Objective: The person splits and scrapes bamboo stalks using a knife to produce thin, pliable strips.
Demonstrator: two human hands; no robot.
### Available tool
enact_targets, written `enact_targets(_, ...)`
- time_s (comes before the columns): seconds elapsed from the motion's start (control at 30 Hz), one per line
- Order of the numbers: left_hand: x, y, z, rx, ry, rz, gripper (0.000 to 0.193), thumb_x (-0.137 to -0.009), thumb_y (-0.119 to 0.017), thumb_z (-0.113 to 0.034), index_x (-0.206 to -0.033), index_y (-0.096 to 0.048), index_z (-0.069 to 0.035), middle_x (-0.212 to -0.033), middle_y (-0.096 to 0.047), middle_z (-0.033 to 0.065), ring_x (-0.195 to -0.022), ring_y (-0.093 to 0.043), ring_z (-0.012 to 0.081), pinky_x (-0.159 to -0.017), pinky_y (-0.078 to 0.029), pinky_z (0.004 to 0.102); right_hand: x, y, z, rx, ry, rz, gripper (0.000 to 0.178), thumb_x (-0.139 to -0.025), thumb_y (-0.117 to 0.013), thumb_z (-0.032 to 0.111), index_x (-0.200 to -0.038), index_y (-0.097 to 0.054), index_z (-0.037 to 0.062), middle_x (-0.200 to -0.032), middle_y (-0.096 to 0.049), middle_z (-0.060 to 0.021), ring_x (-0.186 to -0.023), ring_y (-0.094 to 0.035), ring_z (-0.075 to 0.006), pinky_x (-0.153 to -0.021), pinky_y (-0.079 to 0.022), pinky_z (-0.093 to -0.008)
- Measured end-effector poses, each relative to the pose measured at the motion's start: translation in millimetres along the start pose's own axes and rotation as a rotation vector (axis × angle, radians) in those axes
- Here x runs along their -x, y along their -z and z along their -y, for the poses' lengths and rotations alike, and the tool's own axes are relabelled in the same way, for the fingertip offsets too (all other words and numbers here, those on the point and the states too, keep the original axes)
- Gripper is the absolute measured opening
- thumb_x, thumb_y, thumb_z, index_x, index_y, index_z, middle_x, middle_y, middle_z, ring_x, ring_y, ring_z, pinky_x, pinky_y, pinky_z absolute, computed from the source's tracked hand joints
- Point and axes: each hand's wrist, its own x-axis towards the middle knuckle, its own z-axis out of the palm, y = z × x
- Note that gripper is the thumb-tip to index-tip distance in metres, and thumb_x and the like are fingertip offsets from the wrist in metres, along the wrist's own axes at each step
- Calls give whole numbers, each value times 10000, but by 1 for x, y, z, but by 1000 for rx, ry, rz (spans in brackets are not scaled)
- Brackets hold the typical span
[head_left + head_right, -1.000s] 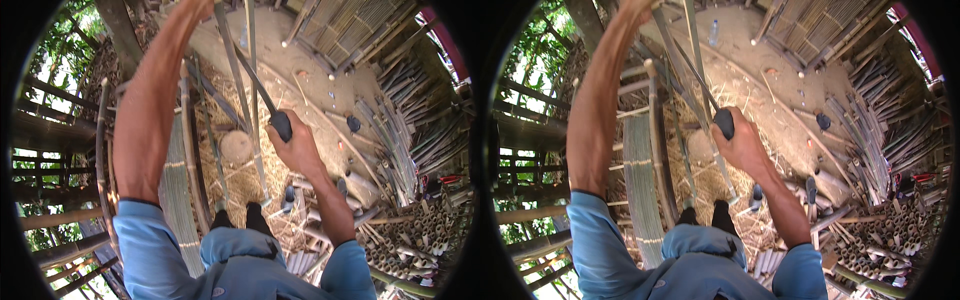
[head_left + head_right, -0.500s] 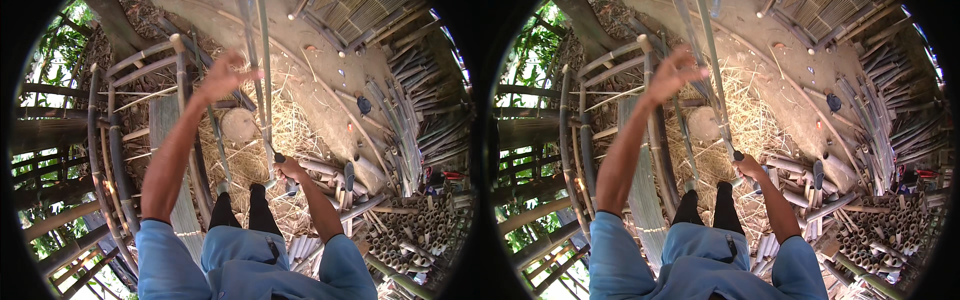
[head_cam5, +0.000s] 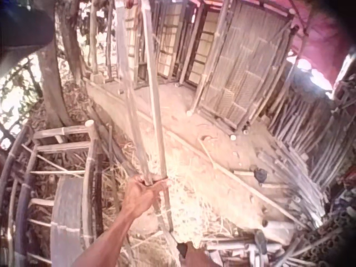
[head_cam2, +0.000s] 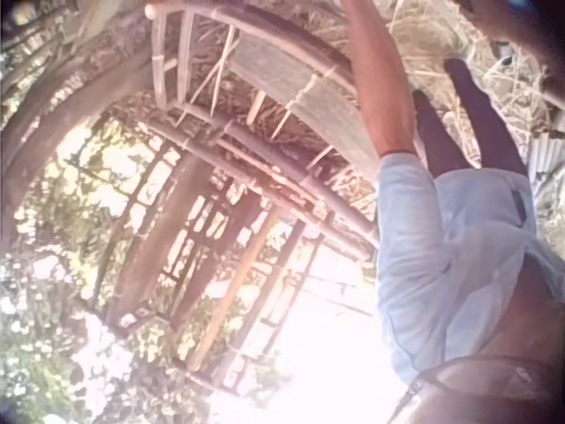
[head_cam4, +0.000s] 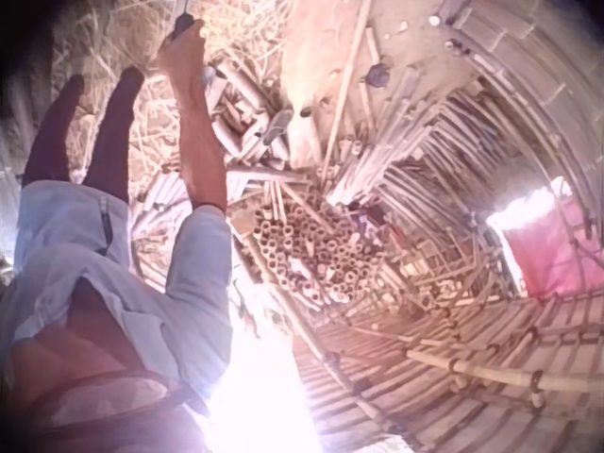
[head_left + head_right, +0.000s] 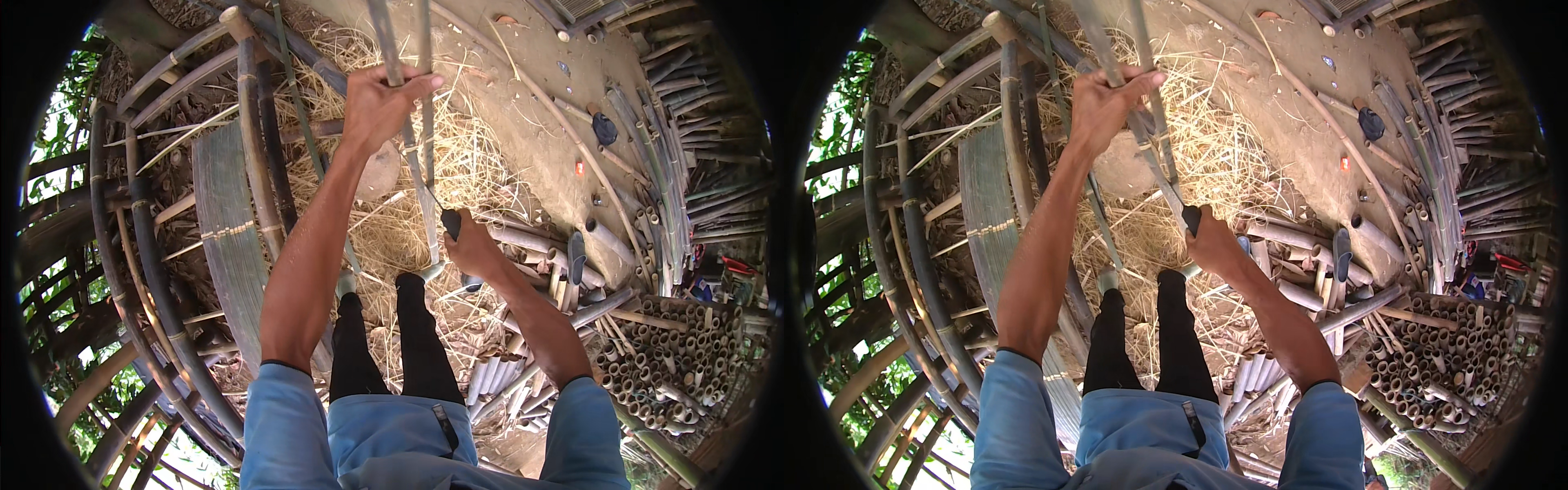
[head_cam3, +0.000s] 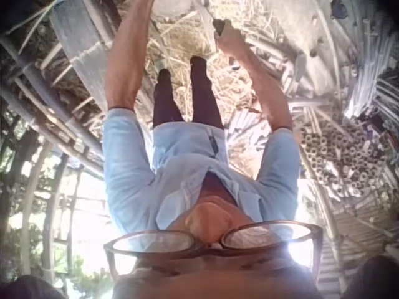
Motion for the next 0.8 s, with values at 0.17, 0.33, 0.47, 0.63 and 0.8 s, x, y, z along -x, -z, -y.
enact_targets(0.17, -7, -14, -2, 31, -90, 1, 355, -822, -886, -360, -921, -809, -28, -518, -553, -26, -467, -477, 59, -437, -348, 246, -6, -1, -11, 124, 112, -31, 425, -944, -661, 178, -1258, -495, -54, -841, -688, -245, -649, -695, -332, -564, -528, -440)
enact_targets(0.33, -10, -15, 8, -23, -95, 11, 392, -813, -892, -372, -953, -802, -17, -577, -613, 1, -510, -539, 65, -473, -432, 248, -29, -47, -94, -158, -183, 190, 351, -938, -642, 158, -1209, -510, -23, -761, -637, -147, -505, -606, -220, -467, -474, -395)
enact_targets(0.47, -11, -12, 15, -55, -119, 15, 473, -795, -905, -377, -1033, -780, 12, -656, -673, 39, -588, -639, 109, -598, -579, 281, -30, -62, -116, -655, -274, 360, 213, -923, -672, 106, -1068, -537, 27, -682, -543, -44, -454, -482, -142, -418, -382, -355)
enact_targets(0.63, -18, -2, 28, -45, -48, -76, 482, -778, -914, -388, -1024, -789, 7, -726, -723, 65, -630, -669, 128, -654, -590, 311, -35, -56, -116, -1014, -417, 599, 222, -898, -695, 28, -986, -505, 98, -617, -375, 45, -458, -359, -73, -426, -291, -294)
enact_targets(0.8, -26, -7, 33, 40, -151, -58, 380, -804, -916, -270, -1023, -790, 14, -686, -669, 3, -553, -518, 47, -491, -403, 229, -44, -60, -102, -580, -253, 204, 302, -852, -728, 91, -1107, -573, 49, -688, -523, -28, -512, -518, -156, -495, -458, -390)
